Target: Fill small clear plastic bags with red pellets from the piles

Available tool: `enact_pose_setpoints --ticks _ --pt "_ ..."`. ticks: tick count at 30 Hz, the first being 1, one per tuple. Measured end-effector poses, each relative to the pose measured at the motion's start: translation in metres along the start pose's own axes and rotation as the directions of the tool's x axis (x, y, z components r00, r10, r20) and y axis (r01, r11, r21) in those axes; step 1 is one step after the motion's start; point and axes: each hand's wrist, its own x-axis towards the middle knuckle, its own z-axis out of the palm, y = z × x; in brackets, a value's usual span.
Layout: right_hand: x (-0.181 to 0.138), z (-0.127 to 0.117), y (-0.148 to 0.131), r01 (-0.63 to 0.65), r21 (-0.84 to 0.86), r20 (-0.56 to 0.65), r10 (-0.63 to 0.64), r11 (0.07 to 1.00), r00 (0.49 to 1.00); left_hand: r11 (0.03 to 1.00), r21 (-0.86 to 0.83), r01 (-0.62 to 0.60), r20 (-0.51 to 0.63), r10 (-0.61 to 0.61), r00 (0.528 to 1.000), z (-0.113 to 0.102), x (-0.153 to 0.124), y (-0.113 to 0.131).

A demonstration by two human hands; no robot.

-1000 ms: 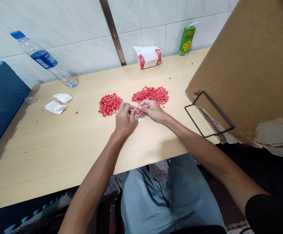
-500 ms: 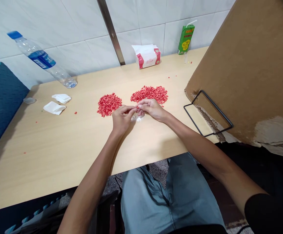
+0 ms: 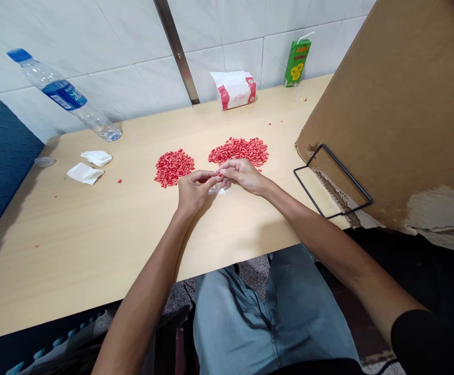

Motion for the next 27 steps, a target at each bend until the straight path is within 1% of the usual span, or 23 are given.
enact_pose_setpoints --ticks 7,11,15,27 --pt "0.0006 -0.0009 0.0019 -0.009 -0.012 0.016 0.009 1.000 1.000 1.000 0.004 0.014 -0.004 -0.014 1.000 0.0003 -0.0005 0.0004" --pt "0.0003 -0.0017 0.0018 -0.003 -0.008 0.034 0.003 1.000 0.999 0.999 -0.018 0.030 0.014 -0.030 0.999 -0.0003 0.0003 -0.0012" --pt "-0.0004 -0.0022 0.0005 -0.023 -0.028 0.038 0.024 0.999 0.999 0.998 -0.044 0.047 0.031 -0.045 0.998 -0.0008 0.0008 -0.0023" --pt "-0.0007 -0.0027 0.0012 -0.032 -0.059 0.041 0.034 0.998 0.999 0.999 -0.047 0.025 0.043 -0.023 0.999 -0.0019 0.0022 -0.0059"
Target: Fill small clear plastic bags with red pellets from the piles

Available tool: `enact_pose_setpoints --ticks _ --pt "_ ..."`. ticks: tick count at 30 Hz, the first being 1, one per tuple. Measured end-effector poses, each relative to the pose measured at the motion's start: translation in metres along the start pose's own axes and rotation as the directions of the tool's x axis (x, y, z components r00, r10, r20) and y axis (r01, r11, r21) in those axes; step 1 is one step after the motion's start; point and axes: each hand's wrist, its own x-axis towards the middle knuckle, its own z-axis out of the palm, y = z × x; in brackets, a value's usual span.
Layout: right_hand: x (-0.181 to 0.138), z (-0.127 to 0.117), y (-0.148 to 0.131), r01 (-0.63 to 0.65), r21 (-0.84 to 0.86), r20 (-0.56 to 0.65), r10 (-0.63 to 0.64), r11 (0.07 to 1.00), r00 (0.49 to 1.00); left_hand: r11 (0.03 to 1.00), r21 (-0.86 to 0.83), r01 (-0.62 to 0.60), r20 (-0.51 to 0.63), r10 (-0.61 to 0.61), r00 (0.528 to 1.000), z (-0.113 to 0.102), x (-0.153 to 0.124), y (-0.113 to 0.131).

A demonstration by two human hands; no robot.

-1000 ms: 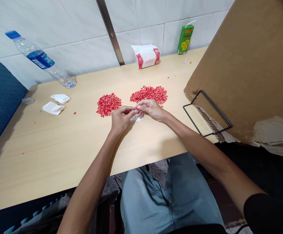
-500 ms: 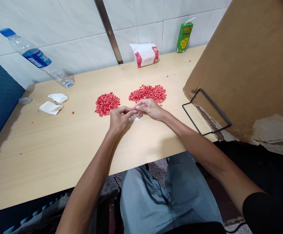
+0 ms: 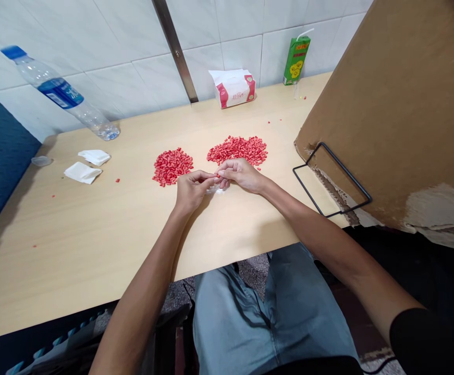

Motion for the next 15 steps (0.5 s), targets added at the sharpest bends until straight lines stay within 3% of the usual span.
enact_pose_setpoints --ticks 15 --pt "-0.0004 0.0005 -0.0005 0.006 -0.016 -0.007 -0.007 1.000 1.000 1.000 -0.002 -0.018 0.017 0.018 1.000 -0.0011 0.0004 -0.0019"
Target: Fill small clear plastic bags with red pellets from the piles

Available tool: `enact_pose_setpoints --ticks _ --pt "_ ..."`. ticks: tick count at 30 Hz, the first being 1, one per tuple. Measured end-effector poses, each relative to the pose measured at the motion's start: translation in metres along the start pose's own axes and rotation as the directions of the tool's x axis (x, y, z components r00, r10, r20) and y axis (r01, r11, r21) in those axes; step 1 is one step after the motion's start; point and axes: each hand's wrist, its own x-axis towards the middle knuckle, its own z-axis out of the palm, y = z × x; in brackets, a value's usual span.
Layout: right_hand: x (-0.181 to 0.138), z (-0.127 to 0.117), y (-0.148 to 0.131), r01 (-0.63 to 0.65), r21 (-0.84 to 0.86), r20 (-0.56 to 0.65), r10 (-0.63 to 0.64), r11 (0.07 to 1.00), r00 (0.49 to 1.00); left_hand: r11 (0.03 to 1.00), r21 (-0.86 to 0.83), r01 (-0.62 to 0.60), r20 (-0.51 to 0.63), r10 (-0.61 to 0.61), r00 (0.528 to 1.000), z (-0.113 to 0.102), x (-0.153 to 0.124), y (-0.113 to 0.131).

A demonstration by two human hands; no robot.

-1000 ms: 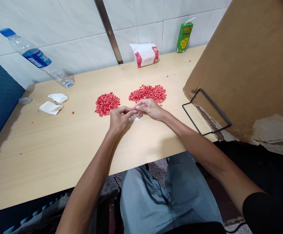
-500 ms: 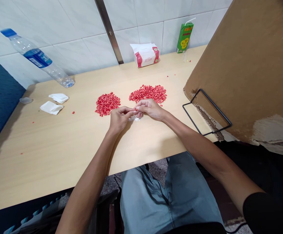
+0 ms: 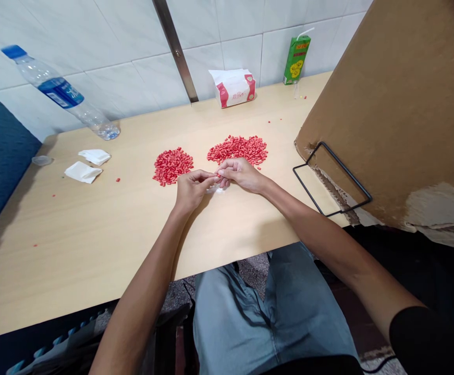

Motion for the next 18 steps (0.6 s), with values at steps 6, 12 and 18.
enact_pose_setpoints --ticks 6,12,18 --pt "0.0007 0.0007 0.0019 0.023 -0.014 -0.015 -0.023 1.000 1.000 0.999 0.039 -0.002 -0.018 0.002 1.000 0.0009 -0.0004 -0.0017" --pt "0.0003 0.0028 0.0027 0.048 -0.022 -0.024 -0.049 0.999 0.999 0.998 0.062 0.010 -0.033 -0.008 0.999 0.0010 -0.0013 -0.0017" --pt "-0.0004 0.0042 0.0020 0.041 -0.030 -0.032 -0.042 0.999 0.999 0.997 0.076 0.015 -0.049 -0.011 0.999 0.0021 -0.0025 0.0011"
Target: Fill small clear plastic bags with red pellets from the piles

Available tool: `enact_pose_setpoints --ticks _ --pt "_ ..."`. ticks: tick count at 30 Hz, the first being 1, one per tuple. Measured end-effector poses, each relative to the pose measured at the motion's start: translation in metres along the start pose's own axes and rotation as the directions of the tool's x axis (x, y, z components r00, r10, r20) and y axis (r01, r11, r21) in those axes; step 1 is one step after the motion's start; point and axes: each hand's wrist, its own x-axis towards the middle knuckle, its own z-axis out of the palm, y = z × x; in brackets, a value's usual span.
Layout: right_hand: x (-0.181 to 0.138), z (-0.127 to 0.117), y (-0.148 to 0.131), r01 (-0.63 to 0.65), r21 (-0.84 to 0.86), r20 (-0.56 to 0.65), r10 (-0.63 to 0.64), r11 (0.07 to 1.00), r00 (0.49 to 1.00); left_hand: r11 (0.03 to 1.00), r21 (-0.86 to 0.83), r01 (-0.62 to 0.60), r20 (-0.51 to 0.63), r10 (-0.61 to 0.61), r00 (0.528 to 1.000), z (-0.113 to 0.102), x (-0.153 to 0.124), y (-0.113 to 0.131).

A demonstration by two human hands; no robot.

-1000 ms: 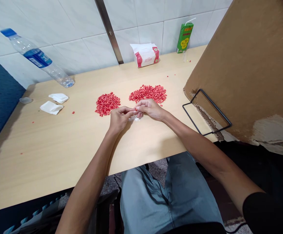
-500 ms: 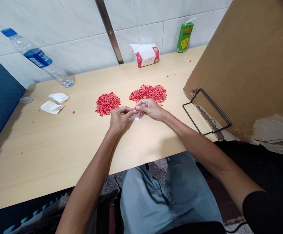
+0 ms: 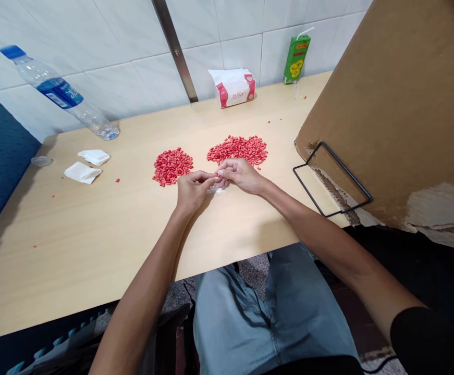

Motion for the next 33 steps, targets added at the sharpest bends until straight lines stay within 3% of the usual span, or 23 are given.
enact_pose_setpoints --ticks 18,22,25,27,29,33 --pt "-0.001 0.004 0.002 0.026 0.009 -0.055 -0.025 1.000 0.998 0.990 0.123 -0.064 0.000 0.064 0.998 -0.005 0.001 0.003" --pt "-0.001 0.006 0.001 0.041 -0.054 -0.192 -0.050 0.998 0.980 0.964 0.257 -0.073 -0.127 0.108 0.986 -0.019 0.010 -0.011" --pt "-0.002 0.008 0.000 0.059 -0.164 -0.268 -0.102 0.985 0.958 0.935 0.354 -0.010 -0.326 0.133 0.936 -0.034 0.019 -0.025" --pt "-0.003 0.009 0.000 0.065 -0.242 -0.305 -0.140 0.968 0.942 0.888 0.460 0.004 -0.375 0.190 0.907 -0.041 0.022 -0.030" --pt "-0.003 0.009 0.000 0.062 -0.322 -0.346 -0.179 0.945 0.921 0.828 0.560 -0.038 -0.298 0.244 0.923 -0.044 0.022 -0.031" --pt "-0.004 0.009 -0.001 0.050 -0.438 -0.388 -0.239 0.898 0.890 0.744 0.629 -0.226 0.056 0.247 0.967 -0.032 0.016 -0.022"
